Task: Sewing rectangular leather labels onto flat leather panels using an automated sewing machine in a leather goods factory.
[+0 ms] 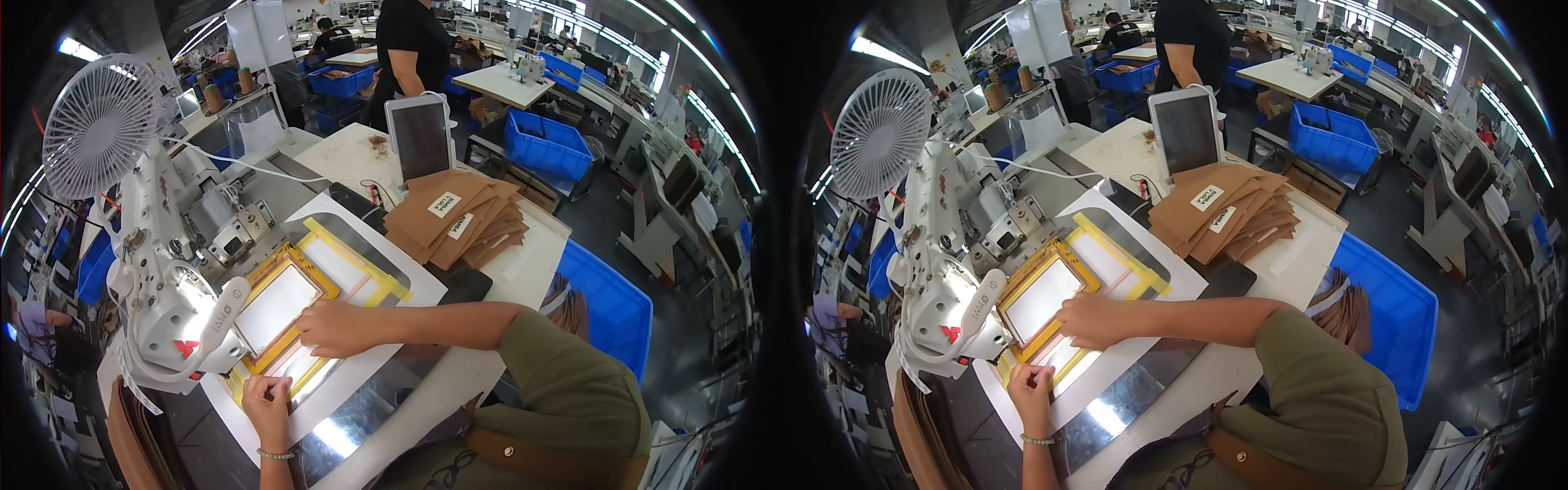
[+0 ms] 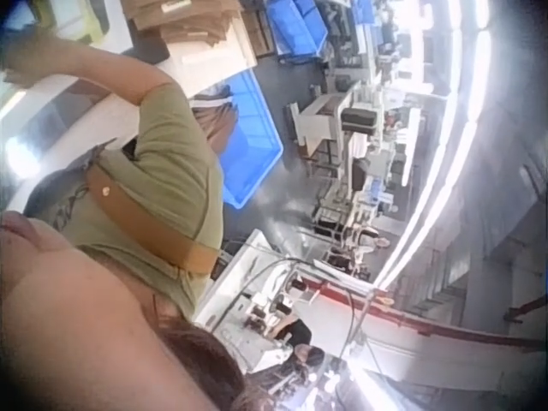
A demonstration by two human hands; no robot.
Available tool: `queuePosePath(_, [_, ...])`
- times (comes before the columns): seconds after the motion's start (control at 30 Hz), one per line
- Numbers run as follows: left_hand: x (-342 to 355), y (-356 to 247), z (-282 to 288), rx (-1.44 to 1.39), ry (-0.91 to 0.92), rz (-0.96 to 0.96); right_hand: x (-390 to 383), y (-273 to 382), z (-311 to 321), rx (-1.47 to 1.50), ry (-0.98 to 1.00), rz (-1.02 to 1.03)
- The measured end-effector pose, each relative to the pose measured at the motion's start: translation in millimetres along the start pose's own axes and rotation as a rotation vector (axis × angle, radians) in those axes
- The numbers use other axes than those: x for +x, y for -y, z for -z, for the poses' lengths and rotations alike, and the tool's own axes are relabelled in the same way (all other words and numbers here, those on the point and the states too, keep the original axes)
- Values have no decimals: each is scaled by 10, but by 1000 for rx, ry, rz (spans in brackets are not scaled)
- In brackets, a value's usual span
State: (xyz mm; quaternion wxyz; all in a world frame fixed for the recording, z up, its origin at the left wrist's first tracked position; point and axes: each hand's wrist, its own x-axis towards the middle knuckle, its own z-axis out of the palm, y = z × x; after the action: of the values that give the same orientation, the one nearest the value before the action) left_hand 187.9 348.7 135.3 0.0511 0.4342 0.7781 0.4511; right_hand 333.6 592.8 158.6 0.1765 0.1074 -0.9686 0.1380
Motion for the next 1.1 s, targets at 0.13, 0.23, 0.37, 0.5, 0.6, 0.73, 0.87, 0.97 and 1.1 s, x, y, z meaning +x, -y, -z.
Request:
queuePosePath(0.13, [-1, -29, 1, 43, 4, -71, 121, 64, -176, 116, -114, -27])
queuePosePath(0.23, [11, -120, 15, 132, -7, -167, 82, 97, -315, 184, -191, -55])
queuePosePath(0.37, [-38, -214, 85, 273, -4, -278, 110, 149, -387, 243, -317, 49])
queuePosePath(0.5, [39, -308, 54, 162, -42, -318, 93, 62, -321, 265, -281, 51])
queuePosePath(0.6, [55, -260, 67, 121, -25, -297, 74, 29, -256, 337, -226, 75])
queuePosePath(0.73, [29, -316, 108, 89, -26, -345, 131, 65, -297, 364, -265, 76])
queuePosePath(0.87, [0, -305, 106, 64, -57, -354, 123, 99, -140, 374, -191, 55])
queuePosePath(0.97, [13, -316, 112, 61, -109, -366, 69, -33, 114, 431, -202, -62])
queuePosePath(1.1, [18, -271, 122, -29, -55, -289, 12, -262, 297, 291, -323, -388])
